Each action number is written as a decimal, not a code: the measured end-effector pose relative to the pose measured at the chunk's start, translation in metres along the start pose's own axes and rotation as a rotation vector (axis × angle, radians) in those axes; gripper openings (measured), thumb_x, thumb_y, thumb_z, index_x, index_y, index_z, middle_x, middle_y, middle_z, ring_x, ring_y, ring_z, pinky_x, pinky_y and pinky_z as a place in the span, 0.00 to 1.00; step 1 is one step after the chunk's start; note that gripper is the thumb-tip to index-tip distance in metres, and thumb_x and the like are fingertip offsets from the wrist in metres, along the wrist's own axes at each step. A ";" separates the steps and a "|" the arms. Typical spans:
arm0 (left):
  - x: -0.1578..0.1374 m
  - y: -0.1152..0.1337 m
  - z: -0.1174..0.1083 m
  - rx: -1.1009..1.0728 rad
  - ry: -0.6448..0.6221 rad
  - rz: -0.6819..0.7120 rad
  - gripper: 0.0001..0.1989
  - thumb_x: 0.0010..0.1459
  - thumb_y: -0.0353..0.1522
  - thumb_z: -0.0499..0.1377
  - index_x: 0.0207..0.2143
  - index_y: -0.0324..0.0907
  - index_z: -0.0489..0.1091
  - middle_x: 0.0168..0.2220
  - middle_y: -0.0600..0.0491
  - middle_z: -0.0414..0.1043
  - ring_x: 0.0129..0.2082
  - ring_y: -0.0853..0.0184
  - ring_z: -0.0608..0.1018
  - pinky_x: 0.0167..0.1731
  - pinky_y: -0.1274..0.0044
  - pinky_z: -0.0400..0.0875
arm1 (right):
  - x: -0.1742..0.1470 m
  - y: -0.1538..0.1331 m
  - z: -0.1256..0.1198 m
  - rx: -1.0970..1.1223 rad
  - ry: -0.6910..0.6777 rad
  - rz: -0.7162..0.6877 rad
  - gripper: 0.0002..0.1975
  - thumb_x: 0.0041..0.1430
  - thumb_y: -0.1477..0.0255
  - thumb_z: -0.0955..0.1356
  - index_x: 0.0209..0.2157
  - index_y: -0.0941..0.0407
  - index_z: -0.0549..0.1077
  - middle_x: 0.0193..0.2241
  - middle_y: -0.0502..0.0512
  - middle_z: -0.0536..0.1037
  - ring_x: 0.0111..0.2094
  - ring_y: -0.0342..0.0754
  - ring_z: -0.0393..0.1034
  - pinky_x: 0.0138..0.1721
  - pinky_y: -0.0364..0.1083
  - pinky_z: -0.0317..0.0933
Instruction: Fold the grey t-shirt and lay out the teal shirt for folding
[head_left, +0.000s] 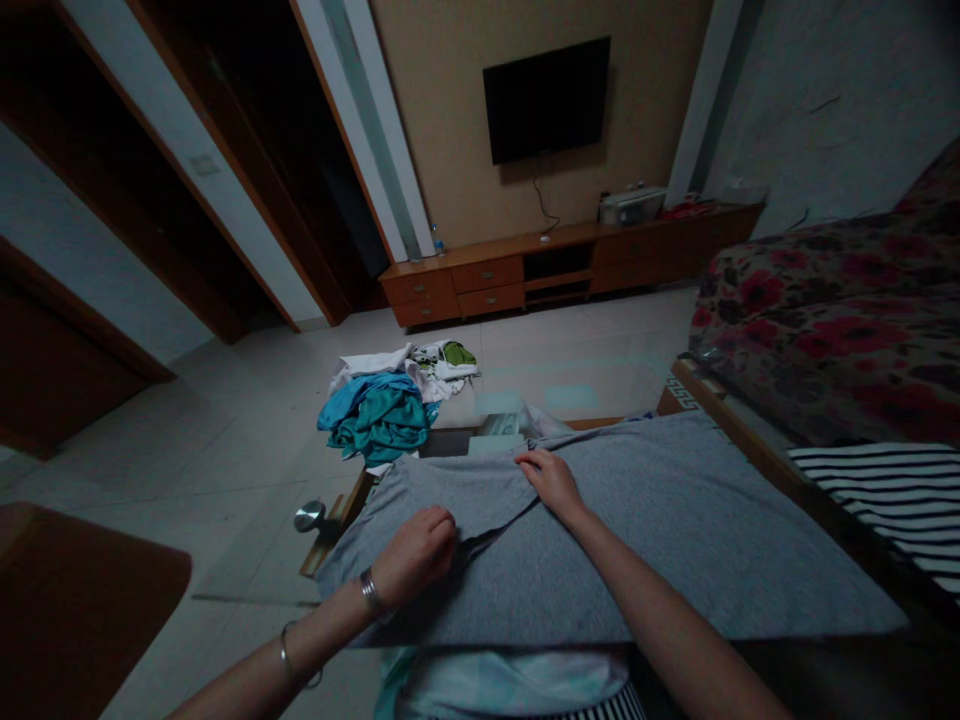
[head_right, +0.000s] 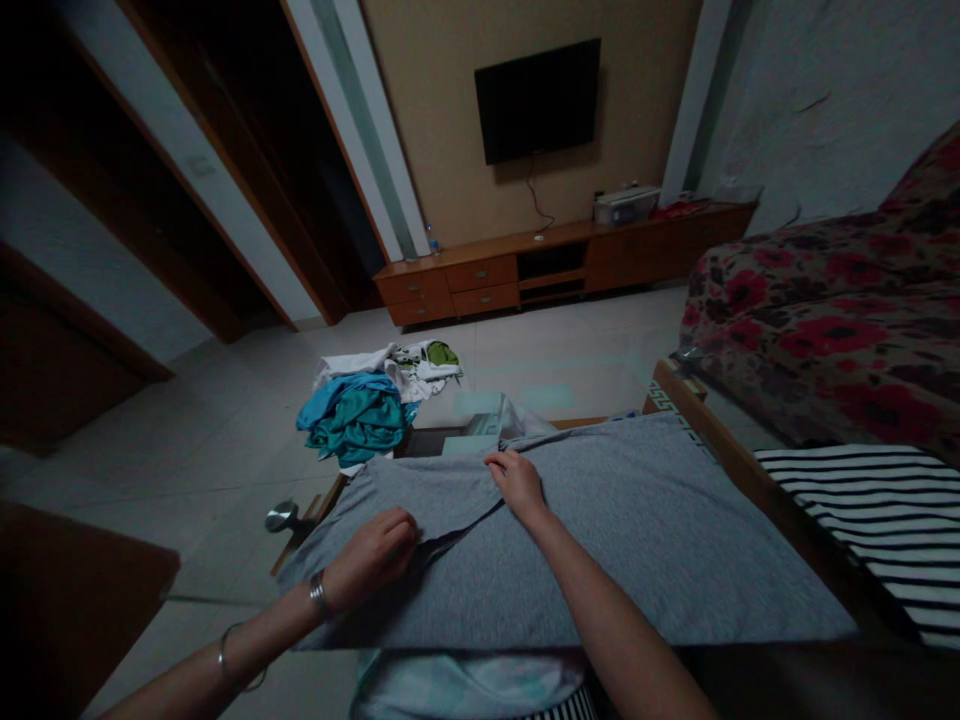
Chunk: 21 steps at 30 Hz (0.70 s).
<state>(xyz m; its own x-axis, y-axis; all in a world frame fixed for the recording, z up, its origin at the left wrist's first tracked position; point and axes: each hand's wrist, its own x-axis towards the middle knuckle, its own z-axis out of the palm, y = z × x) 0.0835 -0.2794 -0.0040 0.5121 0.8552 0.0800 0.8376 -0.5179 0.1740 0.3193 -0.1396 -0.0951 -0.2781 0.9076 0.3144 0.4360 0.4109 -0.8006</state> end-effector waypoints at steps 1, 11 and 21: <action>0.001 0.005 -0.005 -0.028 0.027 -0.015 0.05 0.55 0.25 0.49 0.30 0.41 0.63 0.32 0.50 0.67 0.32 0.67 0.68 0.32 0.76 0.64 | 0.000 0.001 0.000 -0.003 -0.001 0.001 0.10 0.59 0.75 0.64 0.38 0.54 0.77 0.36 0.55 0.77 0.40 0.47 0.71 0.44 0.44 0.61; -0.007 0.010 0.015 -0.112 -0.154 -0.086 0.04 0.54 0.28 0.52 0.27 0.42 0.64 0.31 0.52 0.67 0.30 0.69 0.69 0.29 0.78 0.62 | -0.001 -0.001 -0.001 -0.010 0.004 -0.014 0.11 0.59 0.74 0.63 0.37 0.54 0.77 0.35 0.55 0.77 0.40 0.47 0.71 0.44 0.44 0.61; 0.027 -0.084 0.006 -0.266 0.406 -1.046 0.15 0.57 0.41 0.49 0.37 0.39 0.63 0.35 0.45 0.71 0.38 0.58 0.74 0.36 0.70 0.66 | 0.000 0.002 0.001 -0.008 -0.001 -0.012 0.11 0.58 0.75 0.64 0.38 0.54 0.77 0.36 0.55 0.77 0.40 0.47 0.71 0.45 0.44 0.61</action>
<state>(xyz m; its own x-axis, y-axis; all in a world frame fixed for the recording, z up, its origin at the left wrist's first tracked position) 0.0278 -0.2128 -0.0224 -0.5482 0.8329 0.0762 0.7251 0.4280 0.5395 0.3193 -0.1392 -0.0972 -0.2839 0.9026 0.3237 0.4394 0.4225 -0.7928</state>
